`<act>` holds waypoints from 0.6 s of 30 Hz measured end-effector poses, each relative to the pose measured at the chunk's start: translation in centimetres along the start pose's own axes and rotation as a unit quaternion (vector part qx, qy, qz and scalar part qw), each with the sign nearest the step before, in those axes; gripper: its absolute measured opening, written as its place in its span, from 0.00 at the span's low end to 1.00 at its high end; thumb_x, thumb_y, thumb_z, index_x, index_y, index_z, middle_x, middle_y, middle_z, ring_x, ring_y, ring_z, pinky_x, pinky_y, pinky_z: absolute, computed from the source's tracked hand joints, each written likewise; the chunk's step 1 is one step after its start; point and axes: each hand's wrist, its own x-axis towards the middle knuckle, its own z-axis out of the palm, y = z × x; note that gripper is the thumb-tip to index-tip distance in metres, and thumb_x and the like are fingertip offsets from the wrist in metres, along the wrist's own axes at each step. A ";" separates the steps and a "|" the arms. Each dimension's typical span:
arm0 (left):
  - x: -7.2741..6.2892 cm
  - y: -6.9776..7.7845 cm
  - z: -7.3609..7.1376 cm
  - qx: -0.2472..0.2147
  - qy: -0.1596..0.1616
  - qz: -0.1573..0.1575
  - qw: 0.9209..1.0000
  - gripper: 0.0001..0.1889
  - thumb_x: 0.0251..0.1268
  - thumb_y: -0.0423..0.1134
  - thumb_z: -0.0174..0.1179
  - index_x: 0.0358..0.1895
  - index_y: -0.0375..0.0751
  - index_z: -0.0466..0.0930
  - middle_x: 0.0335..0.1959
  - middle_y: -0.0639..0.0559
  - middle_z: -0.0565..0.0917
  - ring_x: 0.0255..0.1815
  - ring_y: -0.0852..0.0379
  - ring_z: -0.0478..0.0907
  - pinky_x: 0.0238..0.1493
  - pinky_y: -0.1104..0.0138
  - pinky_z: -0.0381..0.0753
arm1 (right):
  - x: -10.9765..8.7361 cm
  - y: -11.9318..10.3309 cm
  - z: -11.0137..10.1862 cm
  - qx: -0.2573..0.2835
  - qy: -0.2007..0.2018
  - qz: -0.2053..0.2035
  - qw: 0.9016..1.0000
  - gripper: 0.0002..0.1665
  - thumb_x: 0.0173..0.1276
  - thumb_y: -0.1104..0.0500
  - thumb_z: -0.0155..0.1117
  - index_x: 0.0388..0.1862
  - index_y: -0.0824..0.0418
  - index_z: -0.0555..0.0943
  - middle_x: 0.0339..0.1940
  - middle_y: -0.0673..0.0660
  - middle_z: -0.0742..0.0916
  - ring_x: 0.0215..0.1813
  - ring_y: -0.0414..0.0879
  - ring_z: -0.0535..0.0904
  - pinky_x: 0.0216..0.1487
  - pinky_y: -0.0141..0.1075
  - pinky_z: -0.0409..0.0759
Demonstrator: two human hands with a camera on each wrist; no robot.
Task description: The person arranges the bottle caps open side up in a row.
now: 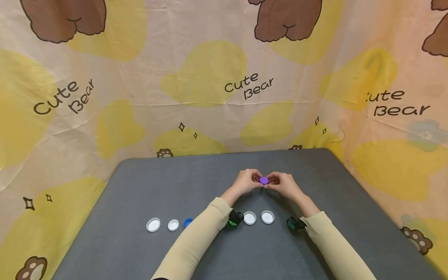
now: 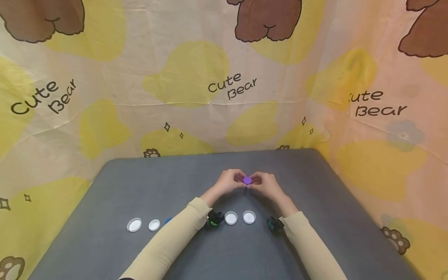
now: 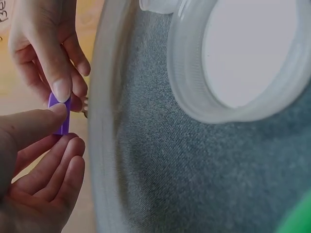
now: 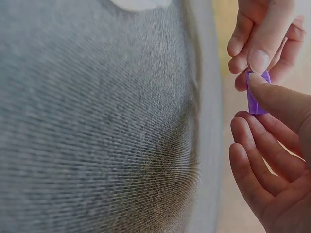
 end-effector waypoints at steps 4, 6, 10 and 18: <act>-0.6 0.3 -0.2 0.013 -0.011 0.020 1.000 0.12 0.53 0.40 0.70 0.41 0.44 0.83 0.32 0.55 0.86 0.31 0.67 0.79 0.33 0.75 0.76 | -0.8 -0.5 -0.1 0.002 -0.001 -0.006 1.000 0.18 0.56 0.52 0.73 0.42 0.60 0.84 0.34 0.54 0.88 0.37 0.43 0.85 0.37 0.32 0.81; -0.9 0.6 -0.3 0.013 -0.016 0.026 0.999 0.12 0.54 0.39 0.70 0.42 0.44 0.83 0.32 0.55 0.86 0.31 0.67 0.79 0.33 0.75 0.76 | -1.2 -0.7 -0.2 0.005 -0.001 -0.012 1.000 0.18 0.56 0.52 0.73 0.42 0.60 0.84 0.35 0.54 0.88 0.37 0.43 0.85 0.37 0.32 0.81; -1.7 0.9 -0.3 0.010 -0.024 0.037 0.999 0.12 0.54 0.39 0.70 0.42 0.44 0.83 0.33 0.55 0.86 0.31 0.67 0.79 0.32 0.76 0.76 | -1.7 -0.9 -0.4 0.001 -0.001 -0.022 1.000 0.17 0.56 0.52 0.73 0.41 0.59 0.84 0.34 0.53 0.88 0.36 0.42 0.85 0.37 0.32 0.82; -3.0 1.4 0.0 0.005 -0.035 0.044 0.998 0.12 0.55 0.39 0.69 0.43 0.43 0.83 0.33 0.53 0.86 0.31 0.67 0.79 0.32 0.76 0.76 | -3.0 -1.2 -0.6 0.000 -0.019 -0.032 0.999 0.18 0.56 0.52 0.73 0.42 0.60 0.84 0.34 0.53 0.88 0.34 0.40 0.84 0.36 0.30 0.81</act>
